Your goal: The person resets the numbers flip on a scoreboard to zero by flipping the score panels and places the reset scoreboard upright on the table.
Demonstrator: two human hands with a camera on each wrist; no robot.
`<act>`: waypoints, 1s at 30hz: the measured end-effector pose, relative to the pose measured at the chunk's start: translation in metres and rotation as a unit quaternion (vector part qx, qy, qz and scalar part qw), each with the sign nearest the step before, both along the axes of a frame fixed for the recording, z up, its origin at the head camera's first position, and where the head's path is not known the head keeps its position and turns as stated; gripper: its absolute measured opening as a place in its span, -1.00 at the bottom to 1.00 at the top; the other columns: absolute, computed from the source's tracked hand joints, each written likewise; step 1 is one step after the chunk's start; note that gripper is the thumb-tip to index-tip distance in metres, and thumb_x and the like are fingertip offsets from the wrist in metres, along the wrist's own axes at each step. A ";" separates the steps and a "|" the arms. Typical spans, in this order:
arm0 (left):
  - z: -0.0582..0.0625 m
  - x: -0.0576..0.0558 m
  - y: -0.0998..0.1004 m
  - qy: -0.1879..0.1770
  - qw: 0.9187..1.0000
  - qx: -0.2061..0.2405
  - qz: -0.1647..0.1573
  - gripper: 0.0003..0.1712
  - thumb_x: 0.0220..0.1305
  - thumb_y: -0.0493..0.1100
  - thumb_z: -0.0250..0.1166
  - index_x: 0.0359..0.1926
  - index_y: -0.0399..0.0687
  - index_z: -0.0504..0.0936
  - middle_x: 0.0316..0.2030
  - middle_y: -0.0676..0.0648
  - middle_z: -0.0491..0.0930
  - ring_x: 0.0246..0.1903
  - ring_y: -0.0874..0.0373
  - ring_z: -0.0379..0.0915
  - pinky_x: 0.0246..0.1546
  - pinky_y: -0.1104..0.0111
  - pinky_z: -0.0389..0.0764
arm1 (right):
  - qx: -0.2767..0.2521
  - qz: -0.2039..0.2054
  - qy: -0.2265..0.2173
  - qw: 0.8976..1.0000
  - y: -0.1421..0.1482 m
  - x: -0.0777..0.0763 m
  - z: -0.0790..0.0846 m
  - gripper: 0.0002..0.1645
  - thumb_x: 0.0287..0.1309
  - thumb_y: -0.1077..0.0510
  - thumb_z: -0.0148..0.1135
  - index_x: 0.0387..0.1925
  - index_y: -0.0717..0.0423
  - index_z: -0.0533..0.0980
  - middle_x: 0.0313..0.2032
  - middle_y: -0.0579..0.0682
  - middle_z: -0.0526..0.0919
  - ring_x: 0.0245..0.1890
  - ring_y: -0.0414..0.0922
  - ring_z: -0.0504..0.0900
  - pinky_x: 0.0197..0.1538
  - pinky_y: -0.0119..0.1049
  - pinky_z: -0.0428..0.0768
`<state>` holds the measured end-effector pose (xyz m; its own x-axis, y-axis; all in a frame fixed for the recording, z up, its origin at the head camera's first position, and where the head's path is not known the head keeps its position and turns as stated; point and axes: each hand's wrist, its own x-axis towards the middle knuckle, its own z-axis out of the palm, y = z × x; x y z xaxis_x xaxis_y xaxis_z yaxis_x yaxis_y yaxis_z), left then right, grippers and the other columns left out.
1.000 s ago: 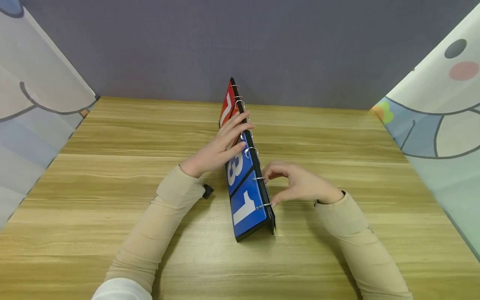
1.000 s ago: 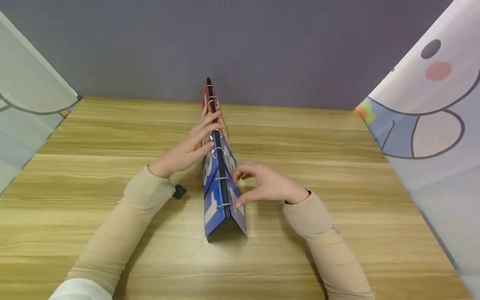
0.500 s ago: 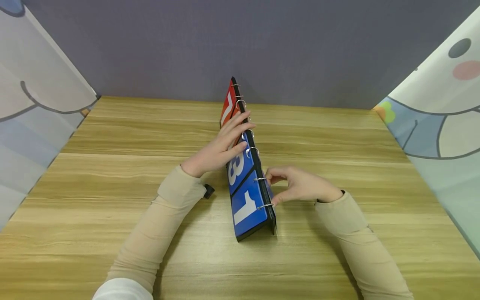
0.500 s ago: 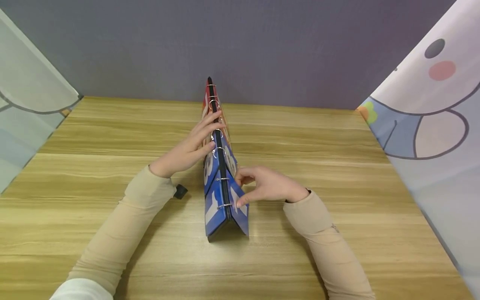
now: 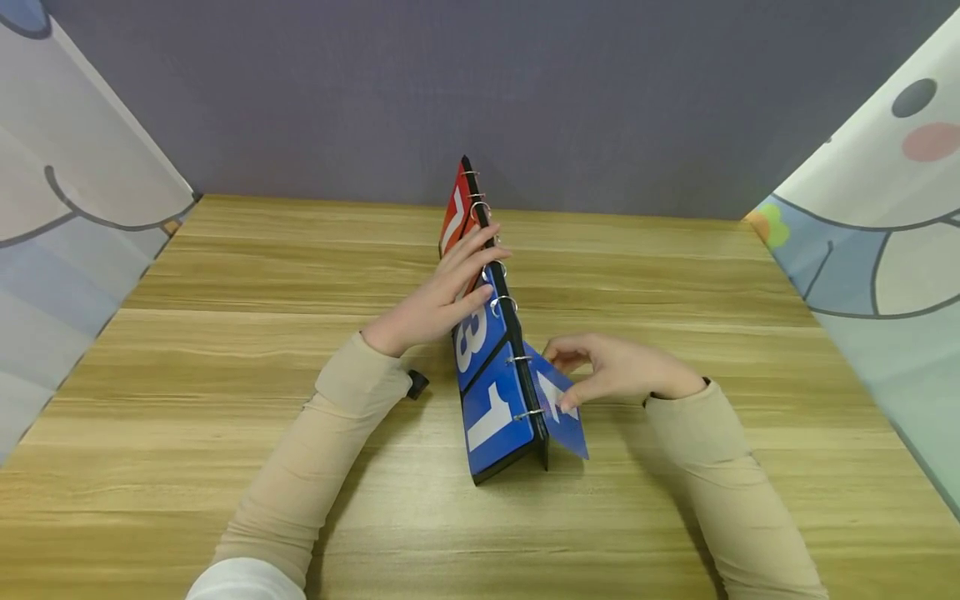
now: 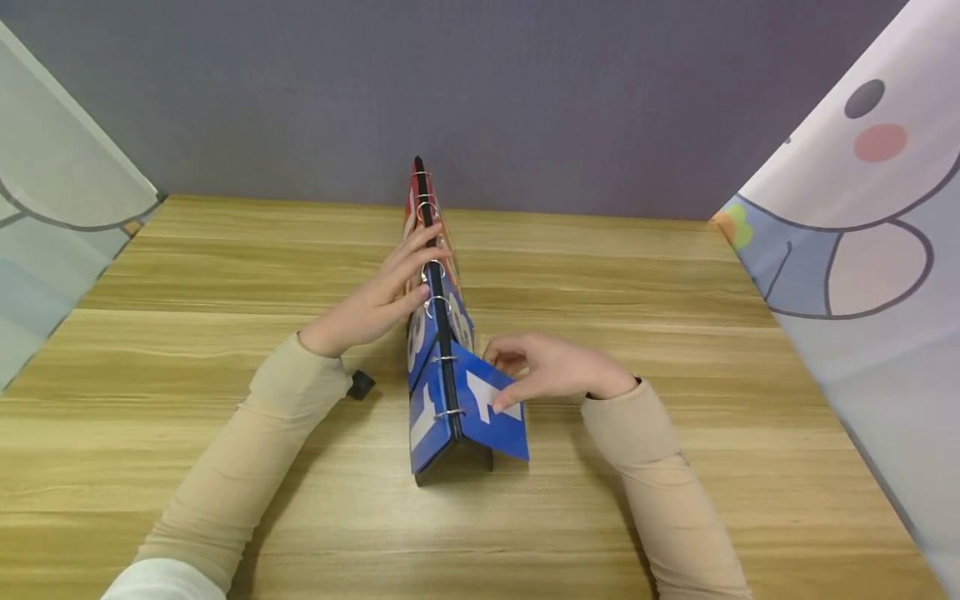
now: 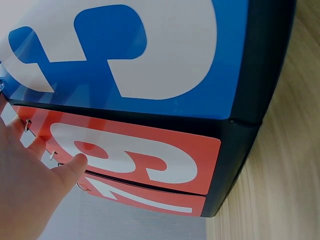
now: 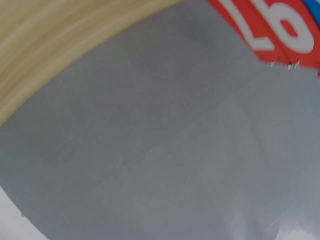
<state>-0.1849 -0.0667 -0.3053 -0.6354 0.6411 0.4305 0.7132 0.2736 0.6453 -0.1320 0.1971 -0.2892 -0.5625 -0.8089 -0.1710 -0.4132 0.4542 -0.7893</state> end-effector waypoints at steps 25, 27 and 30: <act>0.000 0.002 0.000 -0.009 1.000 -0.006 0.004 -0.49 0.43 -0.15 -0.02 0.36 -0.05 0.21 0.49 -0.01 -0.22 0.48 0.14 -0.53 0.38 -0.02 -0.16 | -0.009 -0.161 0.142 0.977 0.061 0.026 0.048 -0.53 -0.01 0.22 0.37 -0.01 0.09 0.49 -0.25 -0.12 0.58 -0.28 -0.28 0.54 -0.15 -0.51 0.46; 0.000 0.002 0.000 -0.010 1.000 -0.005 0.004 -0.49 0.43 -0.14 -0.02 0.36 -0.05 0.21 0.49 -0.01 -0.22 0.48 0.14 -0.53 0.38 -0.02 -0.16 | -0.038 -0.173 0.142 0.974 0.065 0.027 0.049 -0.54 0.02 0.31 0.33 0.01 0.08 0.48 -0.26 -0.12 0.59 -0.31 -0.27 0.54 -0.22 -0.49 0.46; 0.000 0.002 0.000 -0.009 1.000 -0.004 0.002 -0.49 0.43 -0.14 -0.02 0.36 -0.06 0.22 0.49 -0.01 -0.22 0.48 0.13 -0.54 0.38 -0.03 -0.18 | -0.077 -0.208 0.135 0.966 0.067 0.028 0.050 -0.60 0.14 0.37 0.19 0.02 0.04 0.48 -0.25 -0.14 0.60 -0.31 -0.26 0.56 -0.26 -0.47 0.47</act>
